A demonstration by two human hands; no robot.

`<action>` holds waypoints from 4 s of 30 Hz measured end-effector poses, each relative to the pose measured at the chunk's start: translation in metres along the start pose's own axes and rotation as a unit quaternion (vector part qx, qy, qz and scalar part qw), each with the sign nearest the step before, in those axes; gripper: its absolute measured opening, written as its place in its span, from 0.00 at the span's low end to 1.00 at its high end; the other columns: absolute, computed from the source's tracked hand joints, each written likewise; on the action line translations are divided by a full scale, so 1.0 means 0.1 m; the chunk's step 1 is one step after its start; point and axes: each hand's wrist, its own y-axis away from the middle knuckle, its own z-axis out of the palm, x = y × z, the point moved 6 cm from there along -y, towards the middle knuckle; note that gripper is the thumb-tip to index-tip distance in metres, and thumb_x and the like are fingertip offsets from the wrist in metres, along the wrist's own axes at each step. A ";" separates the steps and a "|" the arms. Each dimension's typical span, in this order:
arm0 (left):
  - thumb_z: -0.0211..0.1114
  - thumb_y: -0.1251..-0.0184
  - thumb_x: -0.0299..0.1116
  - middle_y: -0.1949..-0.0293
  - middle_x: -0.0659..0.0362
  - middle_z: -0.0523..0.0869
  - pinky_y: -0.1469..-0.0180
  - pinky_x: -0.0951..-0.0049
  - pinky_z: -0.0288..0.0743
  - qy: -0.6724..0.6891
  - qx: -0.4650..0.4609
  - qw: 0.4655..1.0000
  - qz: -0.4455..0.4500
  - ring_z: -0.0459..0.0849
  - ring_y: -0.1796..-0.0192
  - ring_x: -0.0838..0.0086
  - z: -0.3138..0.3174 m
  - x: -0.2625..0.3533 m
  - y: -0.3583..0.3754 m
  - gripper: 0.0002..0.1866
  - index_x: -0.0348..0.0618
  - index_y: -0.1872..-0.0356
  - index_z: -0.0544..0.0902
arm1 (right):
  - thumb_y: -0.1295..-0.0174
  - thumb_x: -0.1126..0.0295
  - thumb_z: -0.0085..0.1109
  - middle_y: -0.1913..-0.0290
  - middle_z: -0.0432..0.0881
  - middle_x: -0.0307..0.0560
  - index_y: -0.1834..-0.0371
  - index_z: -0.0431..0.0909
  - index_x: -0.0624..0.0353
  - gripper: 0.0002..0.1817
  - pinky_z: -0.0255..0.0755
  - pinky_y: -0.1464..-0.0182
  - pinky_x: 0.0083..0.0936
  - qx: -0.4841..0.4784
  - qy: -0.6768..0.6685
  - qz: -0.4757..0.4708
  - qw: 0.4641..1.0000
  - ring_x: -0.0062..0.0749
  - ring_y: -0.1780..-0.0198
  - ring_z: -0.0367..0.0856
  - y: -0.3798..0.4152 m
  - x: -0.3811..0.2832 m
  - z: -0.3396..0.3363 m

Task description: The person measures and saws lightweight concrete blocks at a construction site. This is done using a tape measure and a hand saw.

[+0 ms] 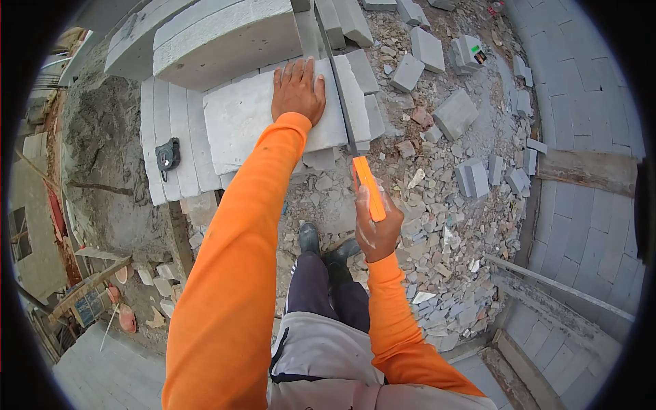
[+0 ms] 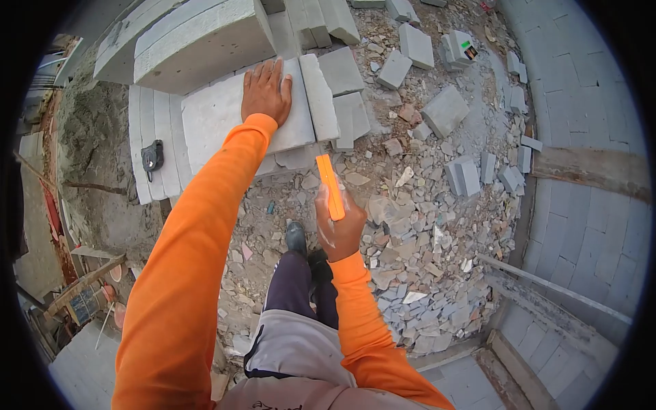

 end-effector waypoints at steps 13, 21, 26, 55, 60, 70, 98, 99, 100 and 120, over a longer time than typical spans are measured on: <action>0.43 0.19 0.49 0.26 0.53 0.70 0.18 0.56 0.47 0.001 0.014 1.000 -0.001 0.63 0.23 0.59 -0.01 -0.03 -0.06 0.29 0.44 0.25 0.68 | 0.30 0.71 0.61 0.78 0.77 0.45 0.48 0.82 0.68 0.13 0.70 0.72 0.26 0.029 0.006 -0.042 0.999 0.23 0.79 0.71 -0.15 -0.04 0.10; 0.43 0.19 0.49 0.26 0.53 0.70 0.17 0.56 0.45 -0.005 0.011 1.000 -0.003 0.62 0.22 0.59 -0.01 -0.04 -0.06 0.30 0.44 0.25 0.68 | 0.30 0.71 0.59 0.72 0.84 0.49 0.40 0.81 0.70 0.18 0.77 0.65 0.24 0.063 0.100 -0.038 0.992 0.27 0.73 0.84 1.26 0.23 -0.45; 0.42 0.20 0.49 0.25 0.52 0.70 0.17 0.55 0.43 -0.007 0.003 1.000 0.001 0.62 0.21 0.58 -0.02 -0.04 -0.07 0.31 0.44 0.24 0.67 | 0.26 0.70 0.57 0.78 0.70 0.38 0.62 0.79 0.67 0.10 0.59 0.73 0.25 0.003 -0.015 -0.019 1.000 0.18 0.75 0.60 -0.35 -0.24 0.06; 0.43 0.19 0.50 0.25 0.52 0.70 0.18 0.55 0.45 -0.024 0.012 1.000 0.007 0.62 0.22 0.58 -0.04 -0.02 -0.08 0.31 0.44 0.24 0.67 | 0.31 0.72 0.62 0.76 0.81 0.47 0.42 0.82 0.69 0.17 0.73 0.71 0.25 0.006 0.009 -0.003 1.000 0.25 0.78 0.77 -0.09 0.03 0.02; 0.43 0.19 0.50 0.25 0.52 0.70 0.18 0.55 0.46 -0.005 0.013 1.000 0.000 0.62 0.22 0.59 0.02 -0.04 -0.06 0.31 0.45 0.24 0.67 | 0.31 0.73 0.60 0.63 0.88 0.56 0.42 0.81 0.73 0.18 0.79 0.63 0.25 0.042 0.104 -0.014 0.994 0.32 0.70 0.87 1.20 0.34 -0.48; 0.43 0.19 0.51 0.26 0.53 0.70 0.18 0.55 0.46 -0.023 0.009 1.000 0.009 0.62 0.22 0.60 0.04 -0.05 -0.05 0.31 0.45 0.23 0.66 | 0.29 0.70 0.60 0.77 0.77 0.42 0.41 0.81 0.69 0.18 0.71 0.69 0.22 -0.014 0.010 0.000 1.000 0.19 0.75 0.71 -0.19 0.01 0.06; 0.44 0.21 0.52 0.25 0.54 0.70 0.17 0.57 0.44 -0.017 -0.003 0.999 0.037 0.61 0.21 0.62 0.02 -0.03 0.08 0.31 0.46 0.24 0.68 | 0.29 0.67 0.60 0.79 0.78 0.49 0.51 0.83 0.68 0.14 0.72 0.72 0.30 0.074 -0.015 -0.057 0.995 0.30 0.80 0.78 0.33 0.03 0.14; 0.45 0.21 0.52 0.26 0.54 0.70 0.17 0.57 0.45 -0.016 0.002 0.999 0.039 0.61 0.21 0.61 -0.02 -0.01 0.08 0.31 0.46 0.24 0.68 | 0.29 0.67 0.60 0.79 0.78 0.49 0.52 0.84 0.68 0.14 0.72 0.72 0.30 0.080 -0.022 -0.060 0.995 0.29 0.80 0.78 0.34 0.03 0.15; 0.45 0.20 0.52 0.25 0.53 0.70 0.17 0.57 0.45 -0.017 -0.005 0.999 0.039 0.62 0.21 0.61 -0.04 -0.02 0.04 0.31 0.46 0.24 0.67 | 0.29 0.67 0.60 0.79 0.78 0.49 0.51 0.83 0.68 0.14 0.72 0.72 0.30 0.076 -0.019 -0.056 0.995 0.29 0.80 0.78 0.32 0.05 0.17; 0.41 0.17 0.50 0.25 0.61 0.70 0.17 0.54 0.43 -0.011 -0.023 0.998 0.056 0.61 0.21 0.66 -0.12 0.01 0.21 0.27 0.61 0.23 0.69 | 0.30 0.69 0.61 0.74 0.84 0.52 0.45 0.83 0.69 0.16 0.77 0.67 0.28 0.083 -0.003 0.019 0.996 0.32 0.76 0.82 0.51 0.00 0.24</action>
